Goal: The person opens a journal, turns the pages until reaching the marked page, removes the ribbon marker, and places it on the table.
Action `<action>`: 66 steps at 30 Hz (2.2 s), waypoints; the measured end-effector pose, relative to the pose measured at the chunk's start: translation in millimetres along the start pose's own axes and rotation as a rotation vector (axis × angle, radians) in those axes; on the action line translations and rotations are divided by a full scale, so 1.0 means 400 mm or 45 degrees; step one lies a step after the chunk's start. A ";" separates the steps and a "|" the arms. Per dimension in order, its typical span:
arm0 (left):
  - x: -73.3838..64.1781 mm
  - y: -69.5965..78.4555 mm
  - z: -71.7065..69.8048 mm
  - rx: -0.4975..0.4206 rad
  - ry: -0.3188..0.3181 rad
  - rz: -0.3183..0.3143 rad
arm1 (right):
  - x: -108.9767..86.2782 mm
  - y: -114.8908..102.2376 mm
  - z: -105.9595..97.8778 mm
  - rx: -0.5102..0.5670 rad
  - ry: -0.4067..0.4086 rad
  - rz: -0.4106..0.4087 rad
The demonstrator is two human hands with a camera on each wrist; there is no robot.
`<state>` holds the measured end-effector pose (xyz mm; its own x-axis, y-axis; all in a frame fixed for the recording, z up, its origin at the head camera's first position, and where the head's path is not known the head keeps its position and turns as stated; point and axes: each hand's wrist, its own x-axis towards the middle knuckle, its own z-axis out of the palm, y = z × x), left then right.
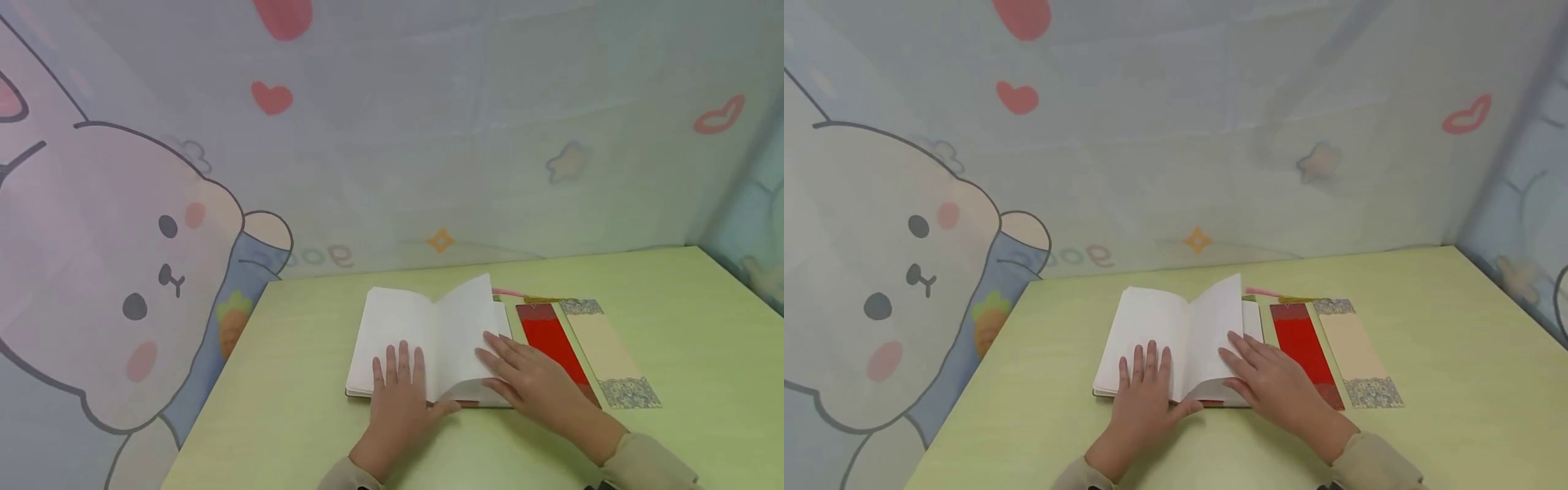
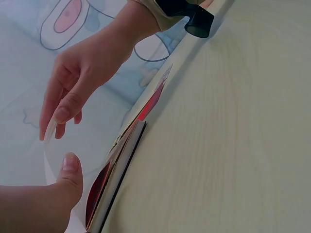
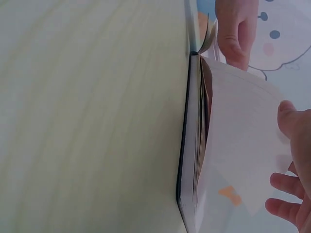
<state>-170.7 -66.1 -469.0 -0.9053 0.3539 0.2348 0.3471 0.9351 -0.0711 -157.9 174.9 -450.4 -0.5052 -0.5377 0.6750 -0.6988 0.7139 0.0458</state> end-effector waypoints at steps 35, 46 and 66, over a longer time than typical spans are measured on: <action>-0.003 -0.053 -0.005 -0.355 0.653 0.113 | -0.023 -0.001 -0.011 -0.051 -0.111 0.066; -0.006 -0.058 -0.004 -0.194 0.782 0.071 | -0.031 -0.004 -0.012 -0.106 -0.303 0.161; -0.022 -0.083 -0.018 -0.175 0.274 -0.102 | -0.038 0.002 -0.025 -0.072 -0.626 0.359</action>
<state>-172.4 -100.3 -461.7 -0.8636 0.2533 0.4359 0.3196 0.9438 0.0848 -145.8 187.9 -453.2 -0.8540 -0.4590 0.2449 -0.4816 0.8756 -0.0381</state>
